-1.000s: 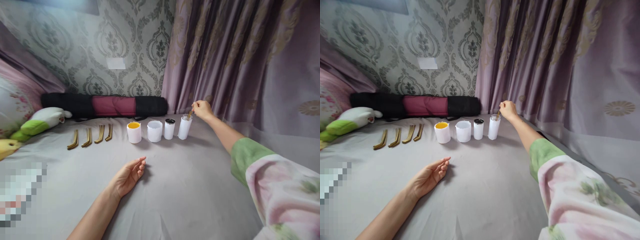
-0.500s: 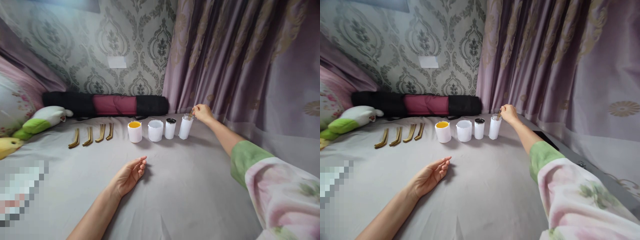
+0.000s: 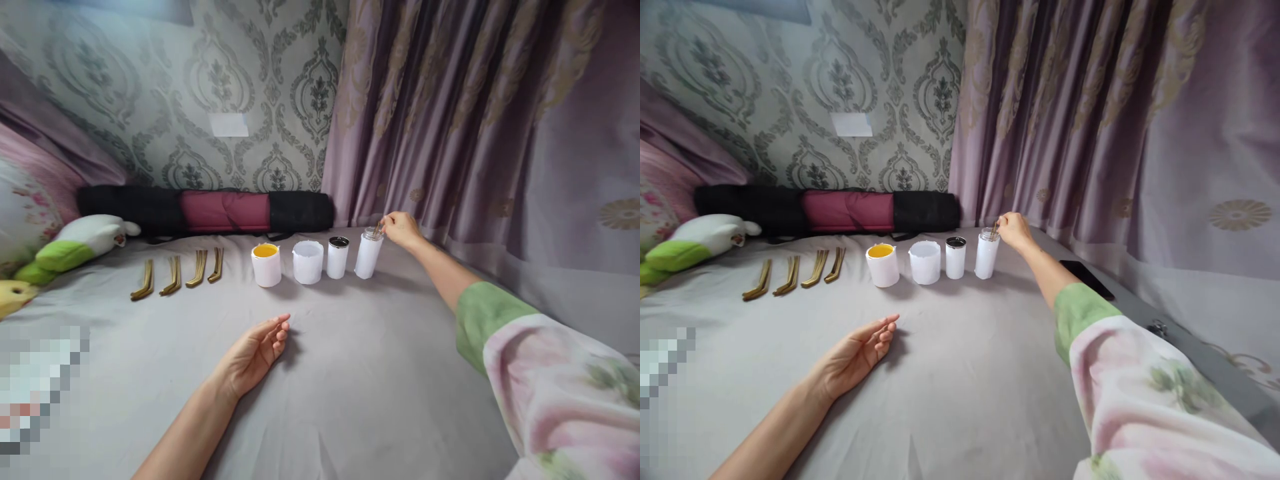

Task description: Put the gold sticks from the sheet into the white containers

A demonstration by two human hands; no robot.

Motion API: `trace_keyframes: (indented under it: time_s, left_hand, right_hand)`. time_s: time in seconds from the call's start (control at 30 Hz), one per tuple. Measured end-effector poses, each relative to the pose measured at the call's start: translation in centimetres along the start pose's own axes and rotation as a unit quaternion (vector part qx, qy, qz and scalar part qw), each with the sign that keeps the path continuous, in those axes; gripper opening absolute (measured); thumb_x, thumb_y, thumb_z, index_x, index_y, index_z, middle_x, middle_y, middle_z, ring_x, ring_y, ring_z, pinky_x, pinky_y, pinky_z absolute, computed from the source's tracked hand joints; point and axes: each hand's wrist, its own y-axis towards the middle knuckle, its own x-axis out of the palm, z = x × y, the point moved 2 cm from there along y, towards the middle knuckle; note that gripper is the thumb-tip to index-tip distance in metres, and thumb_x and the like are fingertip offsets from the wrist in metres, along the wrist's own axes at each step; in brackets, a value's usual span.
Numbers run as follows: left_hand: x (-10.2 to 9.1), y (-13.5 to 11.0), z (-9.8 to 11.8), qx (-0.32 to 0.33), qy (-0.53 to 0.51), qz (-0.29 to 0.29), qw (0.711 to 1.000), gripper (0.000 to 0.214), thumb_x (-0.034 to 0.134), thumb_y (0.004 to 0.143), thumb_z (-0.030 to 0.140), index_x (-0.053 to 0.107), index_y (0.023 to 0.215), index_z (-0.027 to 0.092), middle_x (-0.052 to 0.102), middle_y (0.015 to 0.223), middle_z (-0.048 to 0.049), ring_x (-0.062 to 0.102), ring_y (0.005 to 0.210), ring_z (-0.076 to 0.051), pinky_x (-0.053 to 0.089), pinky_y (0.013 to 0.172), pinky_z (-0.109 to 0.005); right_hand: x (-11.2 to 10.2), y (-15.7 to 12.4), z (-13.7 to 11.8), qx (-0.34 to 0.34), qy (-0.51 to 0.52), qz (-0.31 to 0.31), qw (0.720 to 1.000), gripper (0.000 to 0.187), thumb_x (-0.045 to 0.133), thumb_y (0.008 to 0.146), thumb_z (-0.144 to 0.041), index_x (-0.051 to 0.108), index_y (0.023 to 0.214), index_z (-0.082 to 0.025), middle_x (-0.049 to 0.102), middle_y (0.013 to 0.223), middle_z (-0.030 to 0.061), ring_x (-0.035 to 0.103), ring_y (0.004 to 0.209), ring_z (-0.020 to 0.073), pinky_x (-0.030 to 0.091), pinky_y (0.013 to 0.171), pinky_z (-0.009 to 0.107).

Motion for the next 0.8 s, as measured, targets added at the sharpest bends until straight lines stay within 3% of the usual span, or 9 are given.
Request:
trace_keyframes:
  time_s: [0.8]
  left_hand:
    - [0.2, 0.0, 0.0, -0.003, -0.002, 0.004, 1.000, 0.021, 0.056, 0.075, 0.008, 0.056, 0.096, 0.005, 0.053, 0.077, -0.0053, 0.050, 0.057, -0.005, 0.046, 0.049, -0.015]
  right_hand:
    - [1.0, 0.1, 1.1, 0.019, 0.030, 0.031, 0.999, 0.027, 0.046, 0.076, -0.028, 0.069, 0.082, -0.017, 0.067, 0.078, 0.0049, 0.059, 0.073, 0.0154, 0.043, 0.066, 0.024]
